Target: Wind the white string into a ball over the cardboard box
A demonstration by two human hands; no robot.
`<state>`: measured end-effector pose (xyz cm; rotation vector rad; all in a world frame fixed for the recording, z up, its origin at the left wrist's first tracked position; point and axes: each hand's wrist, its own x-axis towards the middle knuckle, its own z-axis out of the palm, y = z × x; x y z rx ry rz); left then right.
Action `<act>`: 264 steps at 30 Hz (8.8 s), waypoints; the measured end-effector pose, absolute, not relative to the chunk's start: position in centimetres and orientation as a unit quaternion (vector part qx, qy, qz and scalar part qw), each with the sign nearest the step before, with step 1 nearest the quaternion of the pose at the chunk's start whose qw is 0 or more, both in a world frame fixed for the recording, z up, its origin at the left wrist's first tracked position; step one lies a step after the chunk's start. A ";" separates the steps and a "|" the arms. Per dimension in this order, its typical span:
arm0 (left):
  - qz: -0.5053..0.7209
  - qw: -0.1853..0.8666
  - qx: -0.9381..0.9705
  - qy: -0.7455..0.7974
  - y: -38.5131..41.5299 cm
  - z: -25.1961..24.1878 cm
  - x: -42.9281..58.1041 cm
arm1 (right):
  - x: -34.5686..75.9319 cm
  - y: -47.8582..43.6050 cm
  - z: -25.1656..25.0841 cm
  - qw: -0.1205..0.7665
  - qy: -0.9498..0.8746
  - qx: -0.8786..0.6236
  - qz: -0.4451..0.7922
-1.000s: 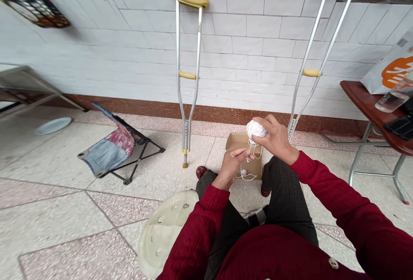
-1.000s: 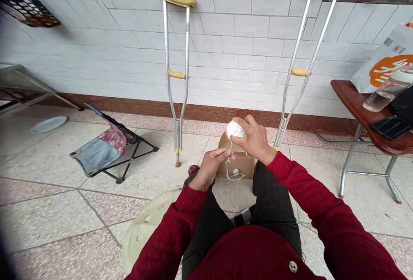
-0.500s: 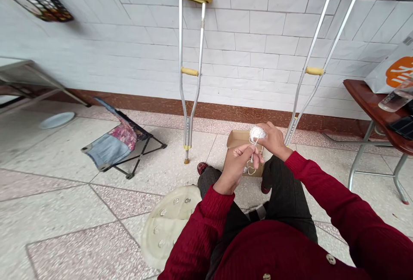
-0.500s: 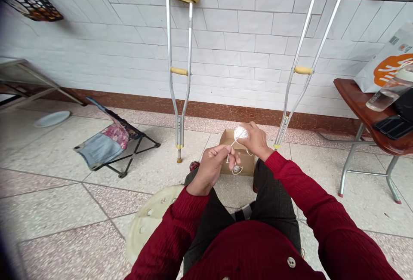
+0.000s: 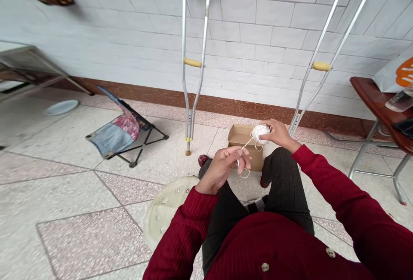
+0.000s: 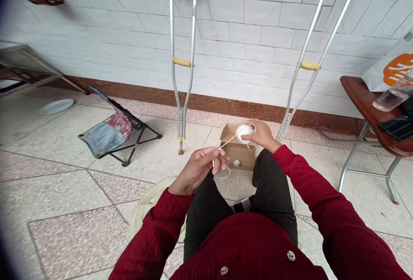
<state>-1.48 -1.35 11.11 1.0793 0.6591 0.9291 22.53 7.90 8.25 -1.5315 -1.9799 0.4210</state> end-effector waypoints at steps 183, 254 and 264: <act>0.157 0.279 0.855 0.407 6.8 11.9 1.8 | 21.1 7.4 6.5 0.358 -0.509 -0.625 0.471; 0.185 0.226 0.846 0.446 4.5 8.6 0.5 | 19.5 5.4 4.6 0.327 -0.571 -0.657 0.367; 0.243 0.488 0.758 0.358 1.5 5.2 -1.0 | 17.9 5.1 8.2 0.503 -0.320 -0.460 0.658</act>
